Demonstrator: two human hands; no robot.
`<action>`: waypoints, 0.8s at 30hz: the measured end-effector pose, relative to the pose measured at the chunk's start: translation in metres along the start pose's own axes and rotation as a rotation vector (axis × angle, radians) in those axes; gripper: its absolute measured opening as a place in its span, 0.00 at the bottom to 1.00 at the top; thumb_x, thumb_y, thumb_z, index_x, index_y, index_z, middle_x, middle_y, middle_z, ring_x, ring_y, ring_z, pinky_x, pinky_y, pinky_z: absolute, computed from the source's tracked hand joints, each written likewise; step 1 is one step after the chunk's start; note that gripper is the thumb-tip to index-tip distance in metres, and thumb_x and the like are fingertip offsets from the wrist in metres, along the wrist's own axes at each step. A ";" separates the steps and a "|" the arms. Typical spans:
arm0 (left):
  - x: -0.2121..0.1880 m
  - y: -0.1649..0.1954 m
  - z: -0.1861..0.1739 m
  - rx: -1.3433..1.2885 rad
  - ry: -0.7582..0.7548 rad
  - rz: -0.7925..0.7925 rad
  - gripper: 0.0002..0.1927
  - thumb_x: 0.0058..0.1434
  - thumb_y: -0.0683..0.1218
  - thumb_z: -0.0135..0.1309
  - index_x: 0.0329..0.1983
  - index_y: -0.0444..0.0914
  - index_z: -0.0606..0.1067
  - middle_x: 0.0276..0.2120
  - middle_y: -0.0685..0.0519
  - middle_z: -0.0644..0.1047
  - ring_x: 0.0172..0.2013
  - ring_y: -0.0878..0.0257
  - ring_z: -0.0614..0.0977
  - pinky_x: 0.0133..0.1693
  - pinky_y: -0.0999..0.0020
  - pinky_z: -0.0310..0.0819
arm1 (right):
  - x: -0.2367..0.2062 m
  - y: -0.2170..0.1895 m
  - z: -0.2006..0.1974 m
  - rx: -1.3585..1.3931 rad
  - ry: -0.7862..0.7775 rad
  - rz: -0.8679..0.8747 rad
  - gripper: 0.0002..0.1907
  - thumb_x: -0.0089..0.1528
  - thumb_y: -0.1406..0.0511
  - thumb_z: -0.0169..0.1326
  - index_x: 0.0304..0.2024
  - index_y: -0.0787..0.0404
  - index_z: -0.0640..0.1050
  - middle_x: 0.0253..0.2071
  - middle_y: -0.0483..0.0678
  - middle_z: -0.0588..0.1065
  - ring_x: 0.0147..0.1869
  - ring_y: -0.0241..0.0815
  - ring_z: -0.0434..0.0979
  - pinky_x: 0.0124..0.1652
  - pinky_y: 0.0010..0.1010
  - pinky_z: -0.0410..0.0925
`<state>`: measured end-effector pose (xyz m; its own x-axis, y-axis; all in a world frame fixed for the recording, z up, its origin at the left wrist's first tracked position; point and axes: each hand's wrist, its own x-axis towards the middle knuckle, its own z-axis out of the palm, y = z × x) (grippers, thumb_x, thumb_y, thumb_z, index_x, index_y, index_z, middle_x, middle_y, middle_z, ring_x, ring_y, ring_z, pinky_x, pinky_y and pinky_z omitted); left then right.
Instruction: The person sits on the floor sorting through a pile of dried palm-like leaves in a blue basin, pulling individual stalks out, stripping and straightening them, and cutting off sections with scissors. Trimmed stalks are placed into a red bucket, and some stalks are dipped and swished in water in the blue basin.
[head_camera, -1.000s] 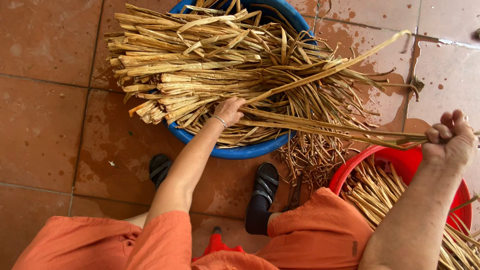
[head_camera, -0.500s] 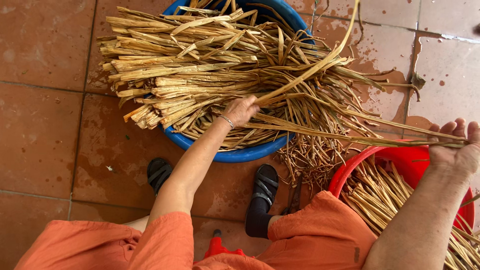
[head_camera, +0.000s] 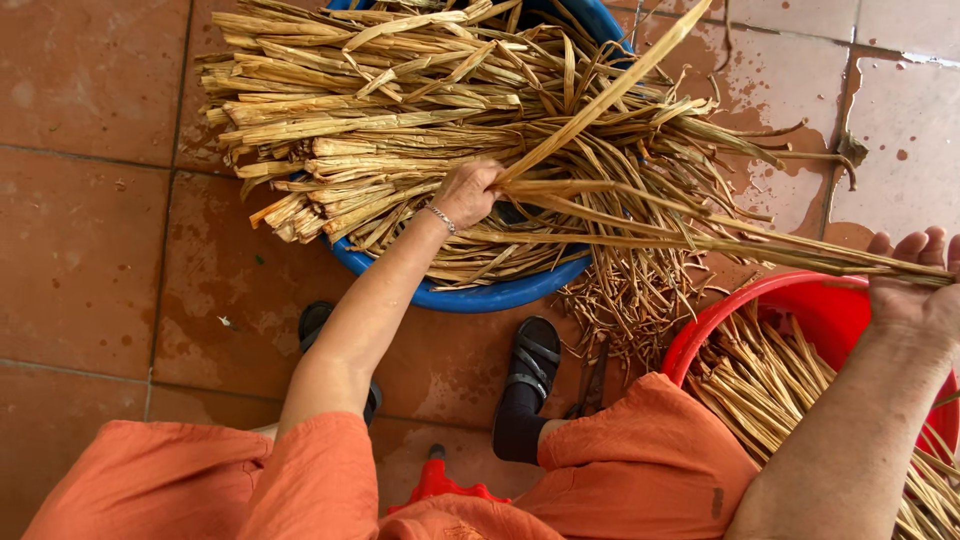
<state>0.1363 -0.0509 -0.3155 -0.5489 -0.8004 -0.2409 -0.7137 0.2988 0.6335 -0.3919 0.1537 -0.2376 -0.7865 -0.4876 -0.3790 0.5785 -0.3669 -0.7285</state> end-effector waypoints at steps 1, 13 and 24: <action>-0.005 -0.003 0.000 -0.019 -0.116 -0.135 0.08 0.74 0.48 0.50 0.48 0.44 0.78 0.39 0.51 0.79 0.39 0.63 0.78 0.47 0.62 0.79 | 0.001 0.001 0.001 0.006 0.005 0.017 0.10 0.74 0.64 0.47 0.55 0.60 0.74 0.45 0.53 0.79 0.44 0.47 0.82 0.59 0.59 0.72; -0.029 -0.004 0.008 -0.155 -0.103 -0.259 0.11 0.64 0.46 0.55 0.48 0.40 0.75 0.36 0.48 0.75 0.38 0.58 0.78 0.42 0.62 0.78 | 0.002 -0.015 0.020 -0.083 -0.319 -0.016 0.10 0.79 0.67 0.44 0.55 0.66 0.74 0.49 0.53 0.74 0.53 0.47 0.76 0.63 0.49 0.66; -0.055 -0.029 -0.024 -0.247 0.030 -0.423 0.24 0.70 0.61 0.45 0.48 0.35 0.72 0.23 0.52 0.75 0.21 0.64 0.78 0.20 0.71 0.76 | -0.139 0.154 0.213 -2.099 -0.763 -0.139 0.25 0.56 0.43 0.68 0.35 0.56 0.87 0.34 0.52 0.82 0.38 0.45 0.81 0.44 0.42 0.73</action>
<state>0.1981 -0.0277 -0.3030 -0.2180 -0.8405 -0.4960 -0.7448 -0.1851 0.6411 -0.1471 -0.0038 -0.1753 -0.2838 -0.8520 -0.4400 -0.8466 0.4381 -0.3023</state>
